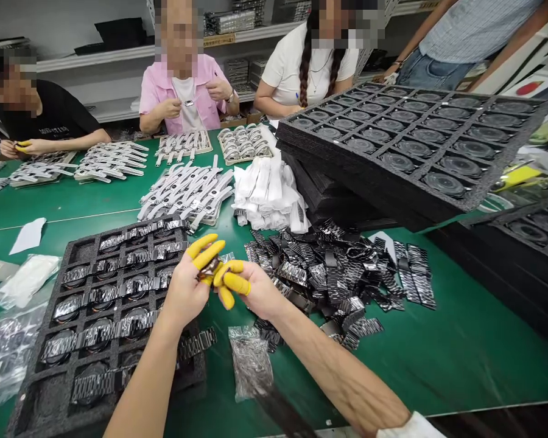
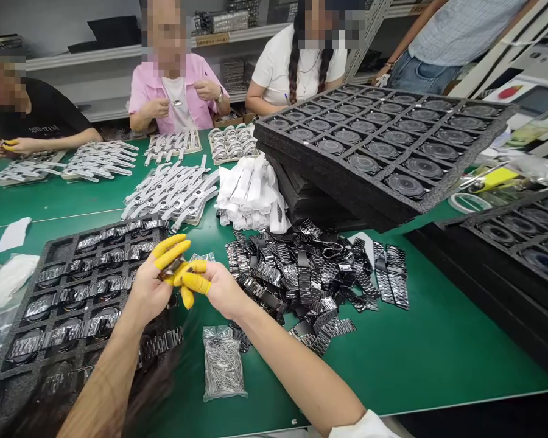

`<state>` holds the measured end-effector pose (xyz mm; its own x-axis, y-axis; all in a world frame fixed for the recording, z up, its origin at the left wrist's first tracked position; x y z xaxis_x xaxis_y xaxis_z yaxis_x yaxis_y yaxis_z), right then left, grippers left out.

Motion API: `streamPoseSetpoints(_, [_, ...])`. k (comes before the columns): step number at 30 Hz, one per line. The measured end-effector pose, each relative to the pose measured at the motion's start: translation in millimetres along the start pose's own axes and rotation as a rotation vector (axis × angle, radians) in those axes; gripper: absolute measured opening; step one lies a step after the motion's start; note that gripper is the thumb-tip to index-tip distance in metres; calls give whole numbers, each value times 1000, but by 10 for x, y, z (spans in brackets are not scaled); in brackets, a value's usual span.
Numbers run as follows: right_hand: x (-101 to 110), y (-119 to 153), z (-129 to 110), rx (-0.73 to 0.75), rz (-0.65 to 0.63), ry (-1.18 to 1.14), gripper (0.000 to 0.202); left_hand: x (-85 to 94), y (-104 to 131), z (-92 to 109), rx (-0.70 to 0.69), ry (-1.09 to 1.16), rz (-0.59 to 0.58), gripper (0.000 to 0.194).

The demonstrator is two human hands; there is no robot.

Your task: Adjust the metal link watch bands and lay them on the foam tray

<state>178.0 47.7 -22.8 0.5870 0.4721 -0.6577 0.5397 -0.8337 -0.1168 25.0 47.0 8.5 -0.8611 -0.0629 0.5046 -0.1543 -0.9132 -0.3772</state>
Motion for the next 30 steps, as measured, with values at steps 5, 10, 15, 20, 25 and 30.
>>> streamPoseSetpoints(5, [8,-3,64,-66,9,64,42,-30,32,28,-175,-228,-79,67])
streamPoseSetpoints(10, [39,-10,36,-46,57,58,41,-40,13,81,-189,-255,-105,70])
streamPoseSetpoints(15, [2,-25,37,-50,92,-12,41,-46,13,87,-174,-278,-94,72])
streamPoseSetpoints(20, [-23,-16,16,3,187,-61,46,-39,39,135,-209,-156,-155,60])
streamPoseSetpoints(25, [-33,10,3,40,213,-24,43,-50,47,162,-169,-40,-194,42])
streamPoseSetpoints(30, [-78,44,-15,24,208,9,42,-71,41,166,-191,20,-178,34])
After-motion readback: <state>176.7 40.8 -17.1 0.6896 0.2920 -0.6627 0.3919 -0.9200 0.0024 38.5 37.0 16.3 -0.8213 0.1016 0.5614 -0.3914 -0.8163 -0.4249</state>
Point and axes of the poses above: each hand's wrist, its own y-axis away from the middle knuckle, its own x-axis out of the back of the hand, z = x × y, the point moved 3 cm from there along -y, towards the middle knuckle, and after that the axes turned 5 degrees about -y, right-handed, at the moved point
